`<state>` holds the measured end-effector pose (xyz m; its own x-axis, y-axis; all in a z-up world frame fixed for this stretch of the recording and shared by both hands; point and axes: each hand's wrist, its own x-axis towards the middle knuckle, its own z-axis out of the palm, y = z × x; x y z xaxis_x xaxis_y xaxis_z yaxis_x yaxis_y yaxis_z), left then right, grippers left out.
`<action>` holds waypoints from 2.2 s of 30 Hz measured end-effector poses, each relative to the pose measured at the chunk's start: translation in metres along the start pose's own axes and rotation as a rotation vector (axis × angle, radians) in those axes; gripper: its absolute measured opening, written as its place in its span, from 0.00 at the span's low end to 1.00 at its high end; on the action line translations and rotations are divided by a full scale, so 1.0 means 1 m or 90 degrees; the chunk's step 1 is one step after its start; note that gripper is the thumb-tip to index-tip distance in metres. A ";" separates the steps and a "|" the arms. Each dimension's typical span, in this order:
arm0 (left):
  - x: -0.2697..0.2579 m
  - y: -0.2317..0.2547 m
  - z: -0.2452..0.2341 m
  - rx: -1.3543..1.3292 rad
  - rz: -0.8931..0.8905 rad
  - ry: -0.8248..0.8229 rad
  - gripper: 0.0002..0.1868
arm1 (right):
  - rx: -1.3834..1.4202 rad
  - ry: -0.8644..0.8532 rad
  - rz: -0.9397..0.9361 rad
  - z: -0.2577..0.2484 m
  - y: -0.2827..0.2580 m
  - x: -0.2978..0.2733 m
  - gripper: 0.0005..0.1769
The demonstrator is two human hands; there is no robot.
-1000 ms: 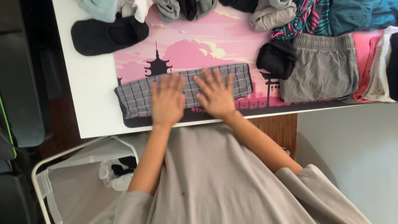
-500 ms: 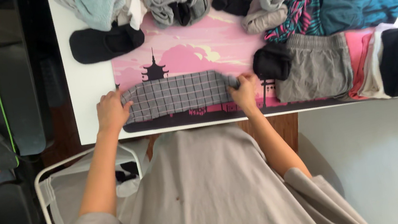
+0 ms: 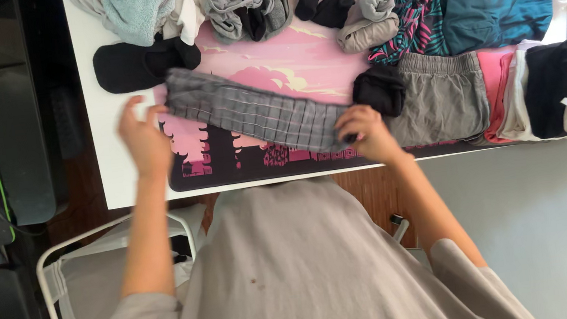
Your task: The person picks up clothes from a laundry basket and folds several items including shorts, socks, and a t-shirt on a desk.
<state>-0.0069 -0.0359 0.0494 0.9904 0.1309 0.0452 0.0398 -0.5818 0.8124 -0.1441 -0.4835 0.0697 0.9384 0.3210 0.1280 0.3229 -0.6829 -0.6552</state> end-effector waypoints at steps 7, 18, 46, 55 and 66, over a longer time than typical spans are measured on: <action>-0.081 0.019 0.130 0.261 0.484 -0.337 0.31 | -0.048 -0.137 0.050 0.015 -0.027 -0.027 0.21; -0.124 -0.021 0.180 0.275 0.518 -0.440 0.25 | -0.010 -0.432 0.084 -0.061 -0.093 0.042 0.13; -0.144 -0.049 0.189 -0.877 -0.526 -0.397 0.27 | -0.241 -0.279 0.012 0.126 -0.052 0.236 0.14; -0.140 0.018 0.137 -0.483 -0.287 -0.128 0.35 | -0.037 0.177 -0.054 0.133 -0.052 0.108 0.23; -0.044 0.008 0.146 0.295 0.423 -0.355 0.36 | -0.248 -0.130 0.120 0.162 -0.052 0.059 0.50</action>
<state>-0.0310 -0.1641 -0.0310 0.7460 -0.6651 0.0326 -0.6177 -0.6730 0.4068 -0.1258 -0.3231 -0.0095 0.9542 0.2638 -0.1410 0.2082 -0.9242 -0.3201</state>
